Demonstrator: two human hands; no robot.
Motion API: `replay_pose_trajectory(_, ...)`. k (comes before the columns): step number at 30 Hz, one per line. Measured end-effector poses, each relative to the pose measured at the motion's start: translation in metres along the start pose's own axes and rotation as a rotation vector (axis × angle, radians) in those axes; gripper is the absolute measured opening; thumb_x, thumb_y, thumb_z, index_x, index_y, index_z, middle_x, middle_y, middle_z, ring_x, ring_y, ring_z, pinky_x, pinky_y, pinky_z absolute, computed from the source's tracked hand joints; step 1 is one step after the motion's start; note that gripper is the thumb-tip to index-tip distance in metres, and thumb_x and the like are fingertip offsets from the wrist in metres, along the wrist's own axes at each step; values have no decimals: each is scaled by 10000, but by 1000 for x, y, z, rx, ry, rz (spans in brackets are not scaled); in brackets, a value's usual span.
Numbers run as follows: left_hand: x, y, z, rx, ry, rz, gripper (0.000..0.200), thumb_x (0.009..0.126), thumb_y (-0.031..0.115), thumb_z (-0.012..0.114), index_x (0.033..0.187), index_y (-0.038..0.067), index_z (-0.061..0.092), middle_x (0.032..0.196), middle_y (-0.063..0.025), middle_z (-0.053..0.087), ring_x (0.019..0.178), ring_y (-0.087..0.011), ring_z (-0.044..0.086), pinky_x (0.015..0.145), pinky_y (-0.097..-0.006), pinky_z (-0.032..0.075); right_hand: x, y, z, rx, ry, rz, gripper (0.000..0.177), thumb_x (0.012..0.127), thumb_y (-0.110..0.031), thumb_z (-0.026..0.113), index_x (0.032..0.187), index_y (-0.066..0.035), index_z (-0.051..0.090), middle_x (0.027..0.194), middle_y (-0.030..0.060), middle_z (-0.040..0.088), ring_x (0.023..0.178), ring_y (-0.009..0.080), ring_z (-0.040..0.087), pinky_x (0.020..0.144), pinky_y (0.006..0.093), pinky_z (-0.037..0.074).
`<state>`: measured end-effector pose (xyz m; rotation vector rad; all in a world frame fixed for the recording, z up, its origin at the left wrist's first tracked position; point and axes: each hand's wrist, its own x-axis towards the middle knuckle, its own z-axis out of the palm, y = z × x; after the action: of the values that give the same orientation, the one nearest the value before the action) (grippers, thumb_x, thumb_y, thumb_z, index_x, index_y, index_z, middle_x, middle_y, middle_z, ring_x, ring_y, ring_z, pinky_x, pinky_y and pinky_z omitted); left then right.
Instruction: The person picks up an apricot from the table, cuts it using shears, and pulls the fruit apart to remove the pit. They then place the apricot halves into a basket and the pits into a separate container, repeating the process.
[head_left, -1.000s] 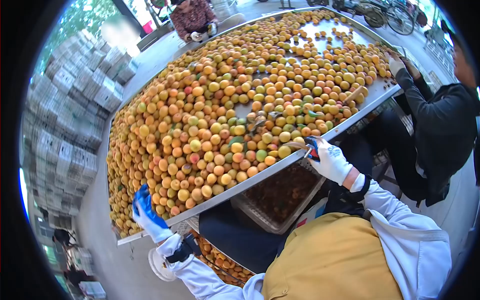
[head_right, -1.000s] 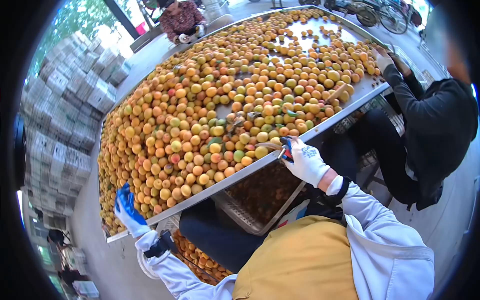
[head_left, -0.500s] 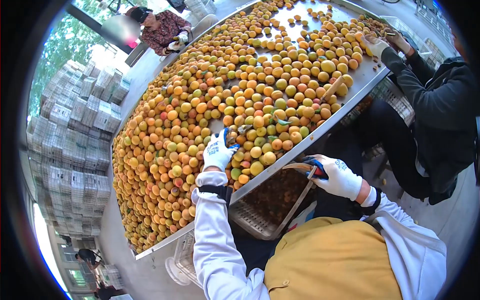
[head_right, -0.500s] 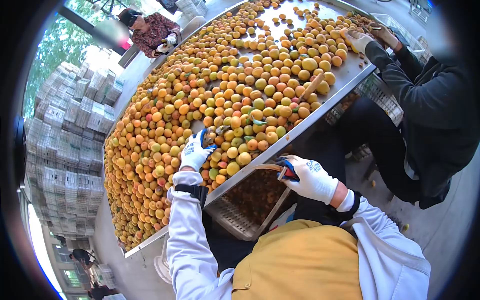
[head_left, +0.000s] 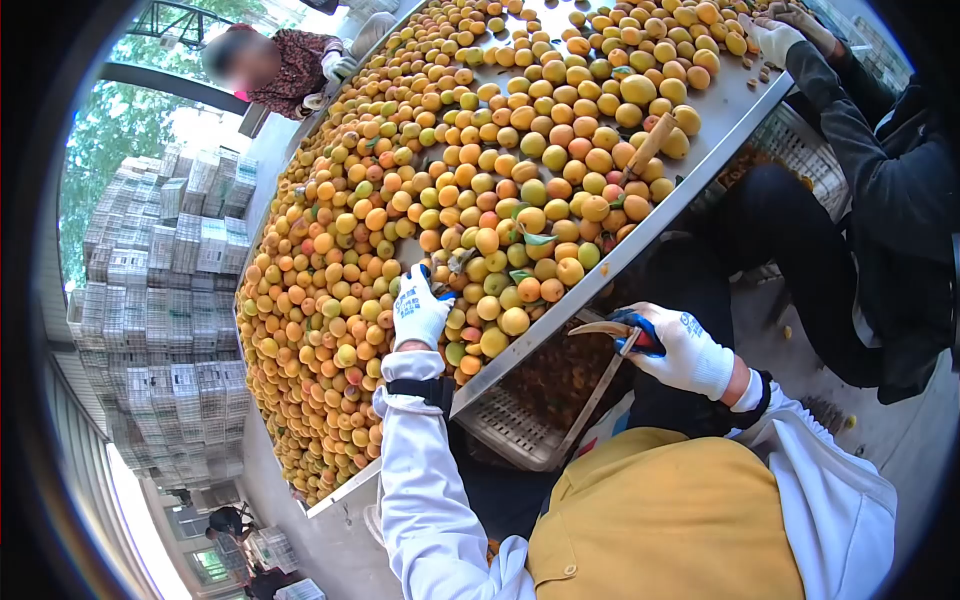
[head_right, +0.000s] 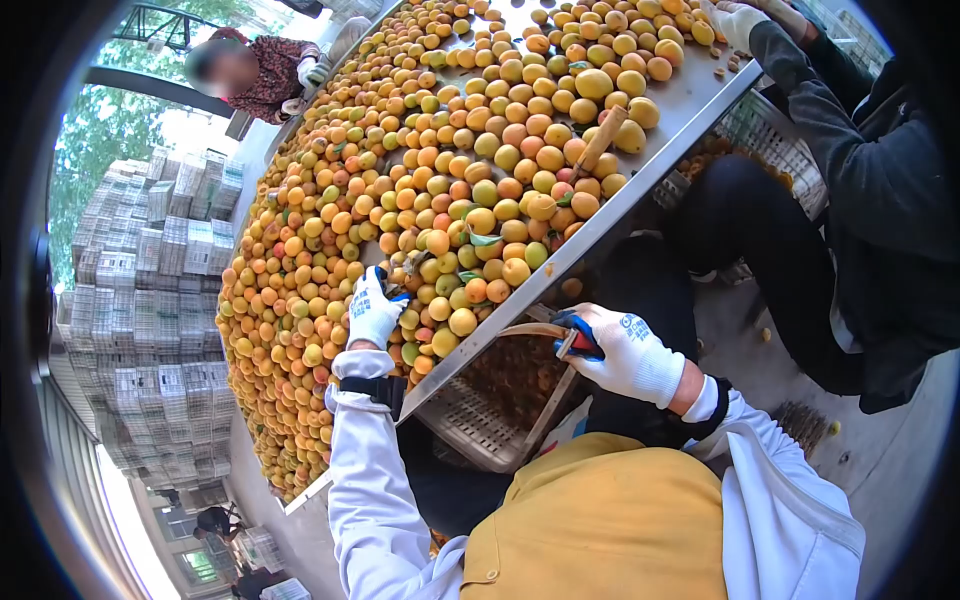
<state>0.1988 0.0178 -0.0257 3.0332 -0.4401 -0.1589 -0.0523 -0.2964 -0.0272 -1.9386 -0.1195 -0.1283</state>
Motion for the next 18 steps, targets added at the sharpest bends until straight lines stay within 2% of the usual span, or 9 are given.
replay_pose_trajectory(2, 3, 4, 1, 12, -13, -30, 674, 701, 231, 858, 1251, 40, 519, 1214, -214, 591, 1137, -379, 582, 957, -443, 493, 4, 1, -4, 2, 12, 1, 345, 786, -75, 755, 1101, 2, 640, 1055, 207, 654, 940, 395, 657, 818, 386, 542)
replay_pose_trajectory(7, 8, 15, -1, 78, -25, -91, 682, 691, 226, 869, 1242, 32, 518, 1200, -217, 604, 1126, -379, 595, 954, -442, 495, 22, -1, -24, -24, 121, 20, 295, 806, -63, 736, 1077, 2, 638, 951, 197, 649, 843, 379, 654, 756, 382, 532)
replay_pose_trajectory(9, 11, 11, -2, 84, -91, -61, 694, 690, 232, 873, 1250, 39, 511, 1215, -212, 600, 1155, -375, 585, 969, -441, 488, 32, -4, -32, -68, 198, -91, 273, 810, -62, 725, 1062, 0, 641, 894, 197, 652, 842, 394, 652, 753, 393, 532)
replay_pose_trajectory(11, 11, 2, -1, 73, -40, -30, 629, 687, 200, 863, 1201, 35, 541, 1179, -195, 631, 1114, -363, 612, 931, -430, 506, 40, 7, -36, -136, 273, -148, 261, 815, -83, 727, 1046, 5, 643, 879, 209, 654, 839, 407, 651, 752, 399, 531)
replay_pose_trajectory(12, 12, -8, 1, -43, -24, 17, 580, 685, 175, 854, 1165, 31, 562, 1135, -183, 651, 1068, -358, 630, 898, -423, 517, 43, 5, -38, -123, 321, -135, 250, 818, -94, 728, 1030, 8, 643, 875, 218, 656, 829, 412, 651, 745, 400, 529)
replay_pose_trajectory(14, 14, -31, 8, -201, 43, 100, 443, 677, 112, 831, 1053, 18, 616, 1004, -147, 696, 937, -337, 672, 818, -402, 539, 44, -2, -47, -116, 282, -71, 230, 823, -94, 727, 1002, 21, 639, 850, 212, 657, 804, 397, 655, 735, 395, 527)
replay_pose_trajectory(15, 9, -33, 6, -99, 85, 130, 410, 672, 115, 842, 1016, 23, 637, 974, -130, 700, 925, -315, 681, 819, -384, 542, 45, -2, -49, -102, 277, -62, 227, 826, -97, 728, 994, 26, 636, 844, 209, 658, 798, 390, 656, 730, 393, 526)
replay_pose_trajectory(18, -6, -36, 4, -235, 115, 115, 378, 662, 134, 852, 980, 42, 669, 963, -139, 691, 912, -325, 674, 815, -386, 538, 45, 0, -45, -117, 264, -80, 217, 828, -103, 734, 966, 27, 630, 836, 207, 655, 782, 383, 653, 712, 393, 519)
